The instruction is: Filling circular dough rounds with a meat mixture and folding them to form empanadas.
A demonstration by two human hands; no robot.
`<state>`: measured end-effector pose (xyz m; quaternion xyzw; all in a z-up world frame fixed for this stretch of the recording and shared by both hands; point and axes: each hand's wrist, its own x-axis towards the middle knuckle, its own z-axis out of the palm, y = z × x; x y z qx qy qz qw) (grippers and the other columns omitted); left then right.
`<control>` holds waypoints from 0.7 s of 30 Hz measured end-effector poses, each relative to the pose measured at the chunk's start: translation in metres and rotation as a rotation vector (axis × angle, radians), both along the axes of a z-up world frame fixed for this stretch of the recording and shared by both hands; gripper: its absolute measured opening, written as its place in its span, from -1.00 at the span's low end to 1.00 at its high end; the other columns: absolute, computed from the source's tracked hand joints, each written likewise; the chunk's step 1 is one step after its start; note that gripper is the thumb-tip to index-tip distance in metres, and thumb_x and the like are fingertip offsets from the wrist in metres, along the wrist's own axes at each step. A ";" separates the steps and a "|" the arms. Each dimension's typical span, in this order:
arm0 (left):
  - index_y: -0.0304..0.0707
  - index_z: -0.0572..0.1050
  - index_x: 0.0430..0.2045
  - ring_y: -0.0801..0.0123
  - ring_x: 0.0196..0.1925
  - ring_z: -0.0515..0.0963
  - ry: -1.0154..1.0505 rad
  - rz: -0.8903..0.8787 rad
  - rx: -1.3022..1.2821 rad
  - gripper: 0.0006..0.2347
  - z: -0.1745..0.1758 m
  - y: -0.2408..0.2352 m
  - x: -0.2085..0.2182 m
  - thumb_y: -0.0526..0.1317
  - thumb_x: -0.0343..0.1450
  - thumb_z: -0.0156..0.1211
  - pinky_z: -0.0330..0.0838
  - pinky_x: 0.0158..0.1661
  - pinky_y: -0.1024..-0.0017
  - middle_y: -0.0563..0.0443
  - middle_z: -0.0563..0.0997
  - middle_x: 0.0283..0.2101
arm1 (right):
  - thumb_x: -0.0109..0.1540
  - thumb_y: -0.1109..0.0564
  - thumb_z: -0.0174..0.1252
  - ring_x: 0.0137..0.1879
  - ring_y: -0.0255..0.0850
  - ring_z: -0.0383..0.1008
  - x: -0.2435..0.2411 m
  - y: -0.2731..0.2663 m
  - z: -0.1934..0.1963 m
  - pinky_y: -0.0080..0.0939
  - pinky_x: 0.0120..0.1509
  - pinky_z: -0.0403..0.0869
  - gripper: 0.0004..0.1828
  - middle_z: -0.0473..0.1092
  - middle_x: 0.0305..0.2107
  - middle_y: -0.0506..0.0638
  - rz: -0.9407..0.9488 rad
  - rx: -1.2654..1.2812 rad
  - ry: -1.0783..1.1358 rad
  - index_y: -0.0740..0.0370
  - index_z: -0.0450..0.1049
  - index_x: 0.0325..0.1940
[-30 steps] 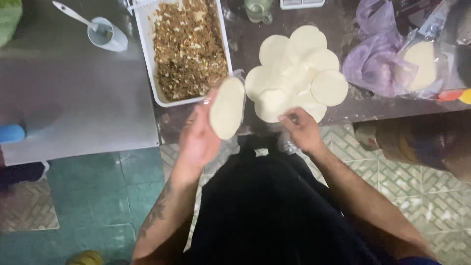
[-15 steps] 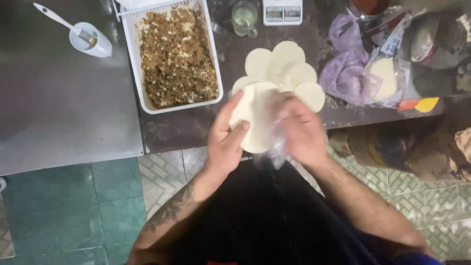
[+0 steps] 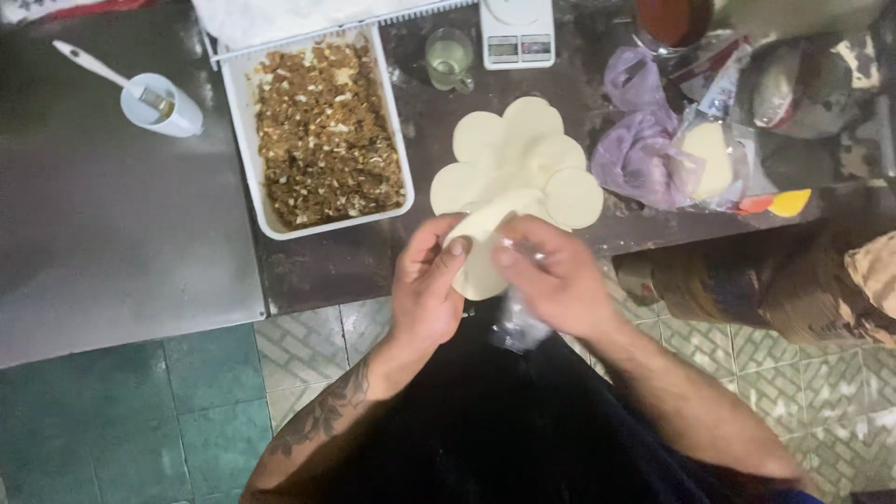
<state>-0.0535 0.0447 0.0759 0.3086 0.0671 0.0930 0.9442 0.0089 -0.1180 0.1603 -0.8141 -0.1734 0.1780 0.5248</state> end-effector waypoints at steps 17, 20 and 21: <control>-0.46 0.49 -0.28 0.50 -0.07 0.44 0.063 -0.001 0.474 -0.86 0.016 0.003 -0.004 -0.30 0.58 0.10 0.38 -0.03 0.55 0.04 0.44 -0.04 | 0.40 -0.01 0.13 -0.38 -0.40 0.44 0.008 0.013 -0.014 -0.34 -0.27 0.45 -0.73 0.50 -0.52 -0.05 0.146 -0.031 0.021 0.25 0.46 -0.18; -0.44 0.44 -0.27 0.51 -0.05 0.42 0.018 0.016 0.273 -0.88 0.014 0.000 -0.007 -0.31 0.59 0.07 0.37 0.02 0.53 0.05 0.43 -0.03 | 0.45 0.02 -0.04 -0.19 -0.35 0.59 0.004 0.014 -0.016 -0.29 -0.06 0.53 -0.72 0.57 -0.36 -0.06 0.221 0.179 0.060 0.26 0.46 -0.07; -0.43 0.44 -0.24 0.49 -0.06 0.43 0.017 0.018 0.258 -0.87 0.014 0.001 -0.005 -0.30 0.61 0.04 0.38 0.02 0.52 0.03 0.45 -0.06 | 0.44 0.03 -0.02 -0.22 -0.34 0.60 0.003 0.015 -0.017 -0.28 -0.11 0.53 -0.74 0.56 -0.39 -0.05 0.184 0.127 0.044 0.26 0.47 -0.08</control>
